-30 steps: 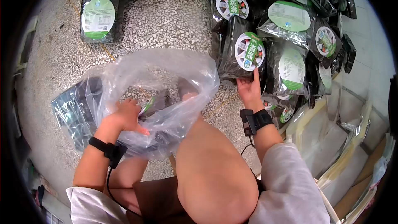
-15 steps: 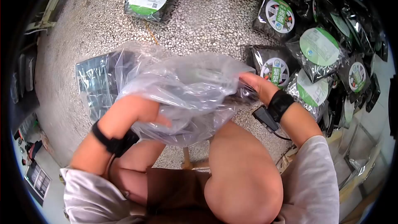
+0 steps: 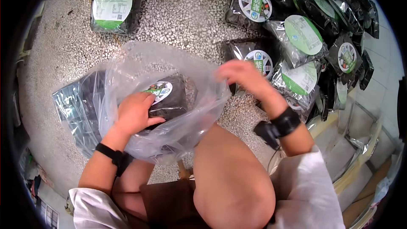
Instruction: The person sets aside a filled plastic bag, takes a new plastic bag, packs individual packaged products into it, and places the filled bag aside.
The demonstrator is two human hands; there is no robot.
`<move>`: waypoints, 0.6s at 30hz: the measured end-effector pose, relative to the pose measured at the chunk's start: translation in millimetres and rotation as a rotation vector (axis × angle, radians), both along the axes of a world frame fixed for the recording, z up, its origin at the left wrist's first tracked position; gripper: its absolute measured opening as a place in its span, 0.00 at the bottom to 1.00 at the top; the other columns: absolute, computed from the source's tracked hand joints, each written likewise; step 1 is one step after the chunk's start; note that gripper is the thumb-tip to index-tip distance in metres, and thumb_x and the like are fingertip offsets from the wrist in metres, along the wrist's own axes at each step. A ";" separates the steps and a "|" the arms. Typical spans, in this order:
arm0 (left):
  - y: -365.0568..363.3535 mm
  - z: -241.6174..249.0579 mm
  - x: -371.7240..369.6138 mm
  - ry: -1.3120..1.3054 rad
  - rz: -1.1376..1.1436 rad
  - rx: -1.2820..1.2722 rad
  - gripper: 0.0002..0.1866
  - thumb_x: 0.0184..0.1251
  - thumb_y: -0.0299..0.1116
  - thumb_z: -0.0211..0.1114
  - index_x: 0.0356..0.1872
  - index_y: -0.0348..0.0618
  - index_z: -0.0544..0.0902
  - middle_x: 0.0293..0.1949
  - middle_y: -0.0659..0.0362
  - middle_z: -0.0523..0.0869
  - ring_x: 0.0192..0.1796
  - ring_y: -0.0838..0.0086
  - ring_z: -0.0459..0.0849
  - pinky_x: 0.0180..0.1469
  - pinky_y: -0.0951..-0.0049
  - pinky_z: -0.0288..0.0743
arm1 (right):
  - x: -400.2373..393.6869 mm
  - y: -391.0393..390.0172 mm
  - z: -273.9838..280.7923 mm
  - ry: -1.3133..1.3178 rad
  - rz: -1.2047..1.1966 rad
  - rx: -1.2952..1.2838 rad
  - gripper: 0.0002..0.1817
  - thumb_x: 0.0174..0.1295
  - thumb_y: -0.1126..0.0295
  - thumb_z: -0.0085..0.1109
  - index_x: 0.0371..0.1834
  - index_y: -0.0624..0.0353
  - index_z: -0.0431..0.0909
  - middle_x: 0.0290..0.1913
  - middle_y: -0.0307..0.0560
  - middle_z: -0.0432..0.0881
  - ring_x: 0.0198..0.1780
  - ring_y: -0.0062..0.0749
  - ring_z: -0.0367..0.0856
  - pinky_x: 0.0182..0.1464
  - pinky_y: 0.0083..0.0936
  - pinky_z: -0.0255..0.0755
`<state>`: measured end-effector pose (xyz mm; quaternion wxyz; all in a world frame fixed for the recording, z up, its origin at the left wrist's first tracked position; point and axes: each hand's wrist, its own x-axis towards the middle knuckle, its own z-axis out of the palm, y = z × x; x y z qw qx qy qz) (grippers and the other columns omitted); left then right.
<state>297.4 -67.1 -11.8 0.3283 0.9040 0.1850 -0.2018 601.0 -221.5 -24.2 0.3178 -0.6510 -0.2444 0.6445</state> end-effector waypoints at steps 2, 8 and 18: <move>7.3 -0.2 5.3 -0.096 0.005 0.020 0.31 0.42 0.56 0.69 0.40 0.39 0.78 0.37 0.51 0.81 0.41 0.54 0.78 0.42 0.58 0.72 | 59.4 -48.2 -42.5 -0.719 -0.204 -0.053 0.31 0.50 0.56 0.65 0.52 0.67 0.73 0.46 0.54 0.81 0.48 0.39 0.80 0.51 0.27 0.71; 2.7 -2.6 -1.8 -0.097 0.058 -0.009 0.27 0.49 0.52 0.66 0.40 0.38 0.77 0.37 0.51 0.81 0.40 0.53 0.78 0.42 0.59 0.71 | 130.3 -99.7 -114.8 -0.476 -0.161 -0.583 0.51 0.40 0.47 0.71 0.60 0.76 0.62 0.58 0.66 0.71 0.61 0.45 0.70 0.62 0.32 0.61; 11.8 -4.3 6.1 -0.033 0.136 -0.106 0.21 0.63 0.48 0.53 0.41 0.38 0.77 0.50 0.47 0.78 0.55 0.51 0.73 0.56 0.59 0.65 | 32.5 -125.7 -26.5 -0.324 -0.162 -0.159 0.45 0.43 0.65 0.71 0.67 0.64 0.58 0.56 0.52 0.74 0.56 0.30 0.72 0.59 0.24 0.64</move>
